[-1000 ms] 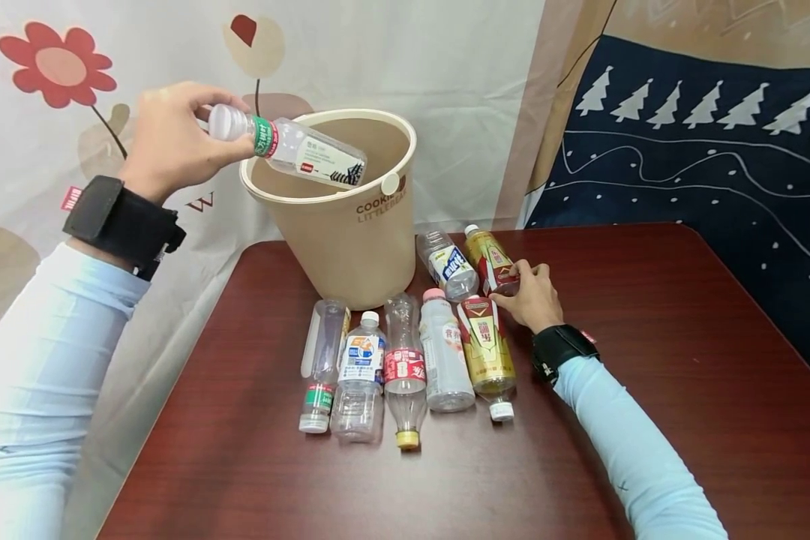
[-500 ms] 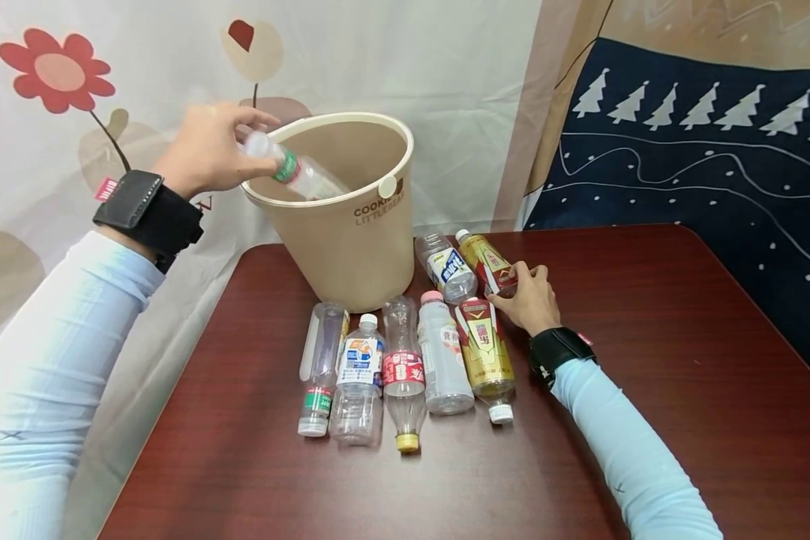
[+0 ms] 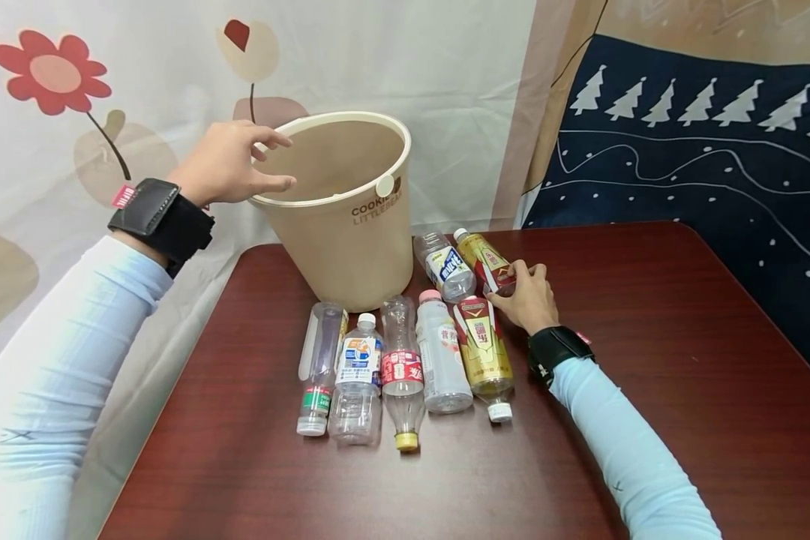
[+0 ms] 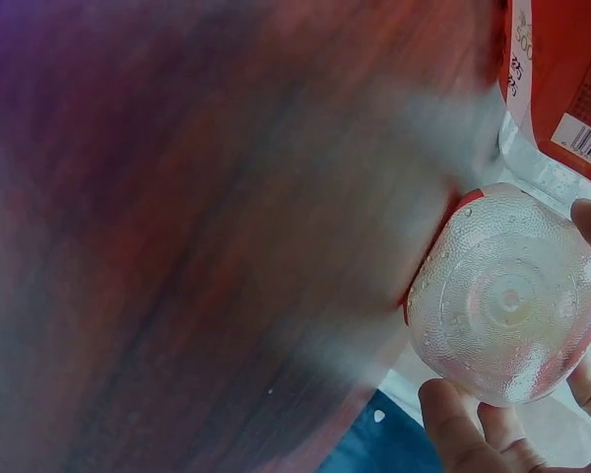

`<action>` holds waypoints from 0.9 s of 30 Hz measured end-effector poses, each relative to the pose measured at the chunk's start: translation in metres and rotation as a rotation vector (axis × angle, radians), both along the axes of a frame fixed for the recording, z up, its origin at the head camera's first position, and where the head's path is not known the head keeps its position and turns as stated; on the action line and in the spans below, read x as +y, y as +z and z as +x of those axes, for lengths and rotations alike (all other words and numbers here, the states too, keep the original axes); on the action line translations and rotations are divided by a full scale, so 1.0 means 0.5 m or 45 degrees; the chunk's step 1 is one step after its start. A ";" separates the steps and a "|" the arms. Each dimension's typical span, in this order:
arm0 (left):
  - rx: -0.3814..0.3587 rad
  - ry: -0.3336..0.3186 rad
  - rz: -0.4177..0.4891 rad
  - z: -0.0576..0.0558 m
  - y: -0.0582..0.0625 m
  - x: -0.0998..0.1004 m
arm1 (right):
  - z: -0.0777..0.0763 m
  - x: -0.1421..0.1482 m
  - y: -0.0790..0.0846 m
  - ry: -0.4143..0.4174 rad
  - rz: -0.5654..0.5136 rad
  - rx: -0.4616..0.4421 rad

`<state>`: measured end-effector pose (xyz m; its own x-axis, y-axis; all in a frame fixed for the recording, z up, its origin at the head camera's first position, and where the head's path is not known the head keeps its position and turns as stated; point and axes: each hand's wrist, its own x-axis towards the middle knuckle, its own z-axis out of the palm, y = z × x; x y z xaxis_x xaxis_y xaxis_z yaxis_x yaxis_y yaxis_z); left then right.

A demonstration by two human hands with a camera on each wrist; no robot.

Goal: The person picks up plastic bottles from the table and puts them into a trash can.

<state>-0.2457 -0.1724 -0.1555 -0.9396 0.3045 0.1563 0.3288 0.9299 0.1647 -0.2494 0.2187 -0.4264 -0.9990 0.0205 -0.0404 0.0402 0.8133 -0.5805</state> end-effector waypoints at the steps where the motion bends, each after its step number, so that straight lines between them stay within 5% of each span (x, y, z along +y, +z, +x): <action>1: -0.010 0.004 0.000 -0.001 -0.002 0.000 | 0.000 0.000 0.000 -0.001 -0.001 0.000; 17: -0.038 0.040 0.008 -0.004 -0.008 -0.004 | -0.001 -0.001 -0.001 -0.019 -0.032 -0.005; 27: 0.249 -0.040 0.246 0.037 -0.030 -0.023 | -0.001 0.007 -0.002 -0.030 -0.077 0.125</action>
<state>-0.2272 -0.1840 -0.1706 -0.8763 0.2802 0.3919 0.4002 0.8762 0.2684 -0.2497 0.2223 -0.4273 -0.9974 0.0443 0.0560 -0.0009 0.7762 -0.6305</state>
